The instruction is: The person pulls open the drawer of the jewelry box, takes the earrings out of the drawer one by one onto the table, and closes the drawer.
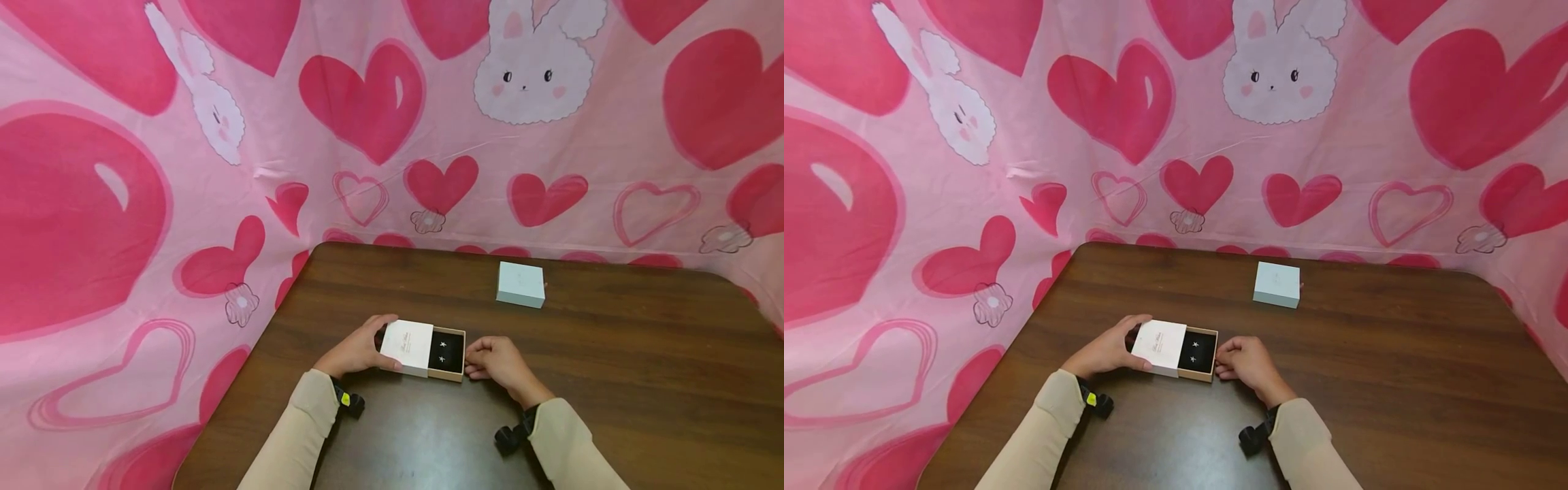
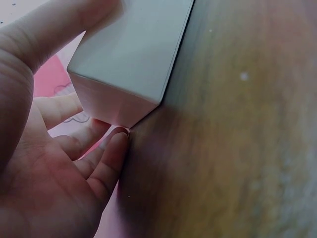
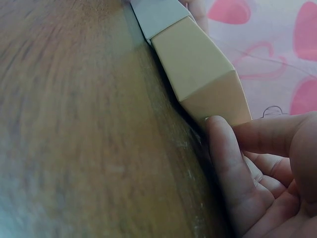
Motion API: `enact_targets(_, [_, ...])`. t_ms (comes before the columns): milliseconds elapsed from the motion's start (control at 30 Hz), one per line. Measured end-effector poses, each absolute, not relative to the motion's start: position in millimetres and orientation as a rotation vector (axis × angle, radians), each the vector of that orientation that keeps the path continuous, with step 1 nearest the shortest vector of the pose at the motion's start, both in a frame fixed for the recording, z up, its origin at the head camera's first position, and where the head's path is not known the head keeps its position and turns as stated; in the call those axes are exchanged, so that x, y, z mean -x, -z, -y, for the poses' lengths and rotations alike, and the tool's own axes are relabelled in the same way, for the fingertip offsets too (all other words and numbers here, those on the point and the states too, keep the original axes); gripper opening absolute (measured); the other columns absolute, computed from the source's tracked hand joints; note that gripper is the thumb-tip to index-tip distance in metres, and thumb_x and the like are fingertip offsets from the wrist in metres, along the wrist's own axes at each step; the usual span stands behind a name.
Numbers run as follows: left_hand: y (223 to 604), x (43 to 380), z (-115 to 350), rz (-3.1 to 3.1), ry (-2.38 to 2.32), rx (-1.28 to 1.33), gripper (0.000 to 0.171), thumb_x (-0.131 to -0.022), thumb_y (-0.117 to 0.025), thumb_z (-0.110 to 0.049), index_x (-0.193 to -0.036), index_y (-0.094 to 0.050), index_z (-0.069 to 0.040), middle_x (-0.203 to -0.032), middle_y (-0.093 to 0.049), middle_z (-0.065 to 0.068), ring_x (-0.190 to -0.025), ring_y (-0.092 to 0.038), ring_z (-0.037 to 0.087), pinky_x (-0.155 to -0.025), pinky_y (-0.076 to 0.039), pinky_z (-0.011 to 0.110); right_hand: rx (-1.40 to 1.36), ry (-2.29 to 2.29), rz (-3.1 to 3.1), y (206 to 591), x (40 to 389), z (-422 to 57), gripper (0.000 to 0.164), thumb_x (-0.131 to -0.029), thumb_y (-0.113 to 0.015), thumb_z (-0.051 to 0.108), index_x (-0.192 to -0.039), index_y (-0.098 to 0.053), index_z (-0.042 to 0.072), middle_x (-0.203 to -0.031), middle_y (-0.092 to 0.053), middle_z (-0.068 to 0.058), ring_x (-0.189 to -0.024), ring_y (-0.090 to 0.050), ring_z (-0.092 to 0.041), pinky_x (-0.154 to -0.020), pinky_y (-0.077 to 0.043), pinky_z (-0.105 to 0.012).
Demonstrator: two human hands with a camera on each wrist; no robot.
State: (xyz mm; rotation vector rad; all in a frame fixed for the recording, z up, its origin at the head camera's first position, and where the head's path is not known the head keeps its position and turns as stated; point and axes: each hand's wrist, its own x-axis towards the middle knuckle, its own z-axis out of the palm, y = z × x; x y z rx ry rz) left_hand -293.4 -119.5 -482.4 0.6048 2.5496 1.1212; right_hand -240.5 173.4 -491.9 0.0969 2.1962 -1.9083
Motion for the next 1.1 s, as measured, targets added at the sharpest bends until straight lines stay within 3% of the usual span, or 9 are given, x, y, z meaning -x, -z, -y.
enact_targets(333, [487,295,120,-2.543,-1.152,-0.574,0.099,-0.048,-0.078,-0.057,-0.132,-0.03,-0.037,-0.123,-0.035,-0.011,-0.104,-0.039,0.013,-0.089,-0.033,0.042,-0.07,1.893,-2.203,493,243,-173,0.011,-0.085,-0.055,0.001,-0.089,-0.059,-0.009,-0.075,-0.061,-0.016,-0.066,-0.062,-0.026,-0.06,-0.05,-0.037])
enact_targets(933, [486,297,118,-2.53,-1.159,-0.633,0.102,-0.05,-0.08,-0.052,-0.135,-0.03,-0.026,-0.119,-0.037,-0.008,-0.101,-0.04,0.013,-0.087,-0.033,0.037,-0.097,1.869,-2.217,482,239,-173,0.013,-0.085,-0.056,0.002,-0.09,-0.059,-0.01,-0.077,-0.061,-0.017,-0.067,-0.062,-0.027,-0.061,-0.05,-0.038])
enact_targets(1100, [488,297,119,-2.547,-1.165,-0.644,0.101,-0.049,-0.08,-0.054,-0.134,-0.031,-0.027,-0.119,-0.037,-0.008,-0.1,-0.041,0.013,-0.086,-0.033,0.036,-0.103,1.875,-2.209,491,243,-175,0.013,-0.085,-0.057,0.003,-0.09,-0.059,-0.009,-0.077,-0.061,-0.016,-0.067,-0.062,-0.026,-0.06,-0.05,-0.037])
